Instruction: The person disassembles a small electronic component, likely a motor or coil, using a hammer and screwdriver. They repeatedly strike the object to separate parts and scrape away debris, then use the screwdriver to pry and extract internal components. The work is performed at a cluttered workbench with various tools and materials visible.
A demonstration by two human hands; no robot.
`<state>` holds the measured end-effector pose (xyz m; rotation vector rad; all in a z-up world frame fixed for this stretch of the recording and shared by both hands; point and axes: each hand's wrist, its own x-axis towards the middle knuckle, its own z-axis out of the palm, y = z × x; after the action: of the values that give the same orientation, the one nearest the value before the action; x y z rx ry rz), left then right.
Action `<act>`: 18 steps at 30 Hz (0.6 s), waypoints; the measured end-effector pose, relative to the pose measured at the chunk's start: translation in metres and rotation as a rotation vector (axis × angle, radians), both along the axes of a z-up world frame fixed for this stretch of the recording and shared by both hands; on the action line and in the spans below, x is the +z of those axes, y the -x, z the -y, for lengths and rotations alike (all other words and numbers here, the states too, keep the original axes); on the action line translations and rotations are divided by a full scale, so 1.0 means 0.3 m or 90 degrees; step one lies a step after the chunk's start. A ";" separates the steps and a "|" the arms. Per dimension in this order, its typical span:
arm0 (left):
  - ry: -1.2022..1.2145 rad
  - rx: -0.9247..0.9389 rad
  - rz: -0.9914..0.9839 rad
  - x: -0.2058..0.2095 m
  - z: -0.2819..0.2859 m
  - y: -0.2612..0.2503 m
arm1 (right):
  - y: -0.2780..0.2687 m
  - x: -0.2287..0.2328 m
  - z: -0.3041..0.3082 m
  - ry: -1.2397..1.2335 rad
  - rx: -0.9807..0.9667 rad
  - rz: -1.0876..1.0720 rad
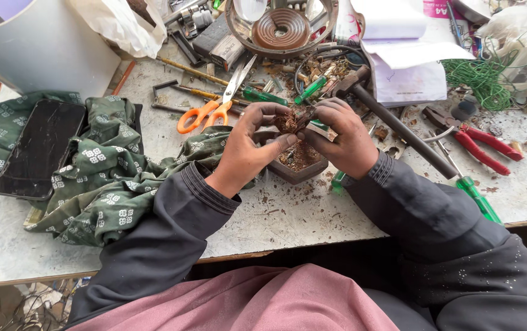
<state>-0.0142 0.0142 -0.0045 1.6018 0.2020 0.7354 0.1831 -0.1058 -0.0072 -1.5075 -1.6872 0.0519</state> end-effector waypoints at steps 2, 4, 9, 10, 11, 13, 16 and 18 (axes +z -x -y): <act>-0.089 0.047 -0.015 0.007 0.002 0.005 | 0.003 0.008 0.002 0.006 0.004 -0.004; -0.111 0.070 -0.020 0.001 -0.001 0.003 | 0.008 0.010 0.000 0.000 0.010 0.005; 0.090 0.004 0.003 -0.026 -0.010 -0.006 | 0.012 0.018 0.003 0.016 0.035 -0.029; 0.130 -0.018 0.021 -0.026 -0.009 -0.008 | 0.009 0.021 0.004 0.024 0.043 -0.036; 0.100 -0.022 0.018 -0.025 -0.009 -0.008 | 0.008 0.021 0.001 0.040 0.036 -0.018; 0.042 -0.029 0.012 -0.023 -0.008 -0.005 | 0.010 0.015 -0.009 0.073 0.025 0.016; 0.019 -0.013 -0.002 -0.027 -0.004 -0.014 | -0.001 0.006 -0.012 0.040 0.018 0.063; -0.026 -0.011 0.008 -0.027 -0.011 -0.012 | -0.002 0.001 -0.011 0.025 0.042 0.082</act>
<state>-0.0105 0.0175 -0.0127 1.6354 0.1643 0.7399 0.1836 -0.1024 -0.0069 -1.5107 -1.8480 0.0238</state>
